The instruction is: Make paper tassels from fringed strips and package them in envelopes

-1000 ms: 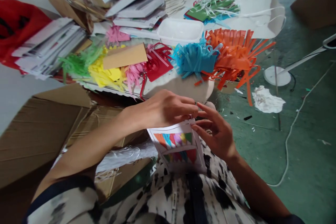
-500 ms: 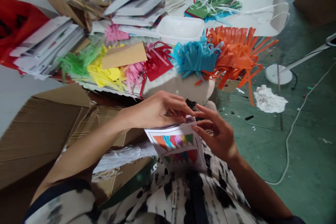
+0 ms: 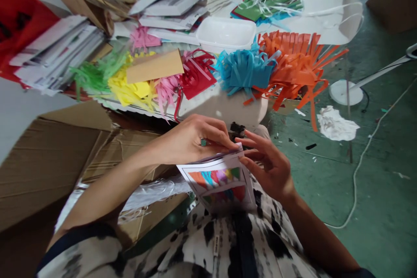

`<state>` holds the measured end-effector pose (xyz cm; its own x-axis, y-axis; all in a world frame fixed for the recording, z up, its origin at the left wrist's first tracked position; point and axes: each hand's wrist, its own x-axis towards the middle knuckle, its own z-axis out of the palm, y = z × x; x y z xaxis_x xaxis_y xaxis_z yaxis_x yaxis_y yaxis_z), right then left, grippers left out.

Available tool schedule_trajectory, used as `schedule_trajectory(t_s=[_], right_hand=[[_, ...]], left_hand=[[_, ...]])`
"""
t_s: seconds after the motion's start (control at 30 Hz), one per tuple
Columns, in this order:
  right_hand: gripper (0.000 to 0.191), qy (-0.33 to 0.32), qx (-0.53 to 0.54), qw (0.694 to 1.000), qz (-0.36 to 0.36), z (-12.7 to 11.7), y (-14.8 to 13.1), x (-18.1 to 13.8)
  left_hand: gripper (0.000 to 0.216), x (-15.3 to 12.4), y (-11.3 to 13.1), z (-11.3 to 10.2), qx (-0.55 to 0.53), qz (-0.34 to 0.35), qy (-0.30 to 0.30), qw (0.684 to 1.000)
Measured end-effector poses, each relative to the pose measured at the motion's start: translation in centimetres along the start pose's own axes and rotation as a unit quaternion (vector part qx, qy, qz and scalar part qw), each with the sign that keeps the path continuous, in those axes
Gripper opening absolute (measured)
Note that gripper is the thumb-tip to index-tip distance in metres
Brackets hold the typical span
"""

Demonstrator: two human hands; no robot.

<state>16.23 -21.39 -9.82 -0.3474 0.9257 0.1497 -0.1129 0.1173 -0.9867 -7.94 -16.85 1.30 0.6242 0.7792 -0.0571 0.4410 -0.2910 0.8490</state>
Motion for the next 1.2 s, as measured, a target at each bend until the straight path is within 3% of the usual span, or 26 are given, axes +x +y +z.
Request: schedule_trajectory(t_s=[0.17,0.37,0.67,1.0,1.1,1.2], right_hand=[[0.055,0.014,-0.025,1.000,-0.006,0.2,-0.2,-0.1],[0.060,0.001,-0.084,0.995,-0.047,0.6,-1.0,-0.2],[0.064,-0.011,-0.079,0.995,-0.052,0.8,-1.2,0.0],[0.066,-0.008,-0.076,0.995,-0.058,1.2,-0.9,0.4],[0.066,-0.011,-0.072,0.996,-0.056,1.2,-0.9,0.5],[0.067,-0.009,-0.058,0.997,-0.049,1.0,-0.8,0.4]], left_hand=[[0.015,-0.1,0.1,0.9,-0.037,-0.024,0.029,0.999],[0.012,0.0,1.3,1.8,0.001,-0.042,0.082,0.996],[0.014,-0.3,0.5,1.1,0.014,0.026,0.045,0.999],[0.018,-0.2,1.8,0.7,0.182,0.041,0.004,0.982],[0.015,0.2,1.8,0.4,0.169,0.038,-0.004,0.985],[0.015,0.3,1.5,0.3,0.091,0.020,-0.004,0.996]])
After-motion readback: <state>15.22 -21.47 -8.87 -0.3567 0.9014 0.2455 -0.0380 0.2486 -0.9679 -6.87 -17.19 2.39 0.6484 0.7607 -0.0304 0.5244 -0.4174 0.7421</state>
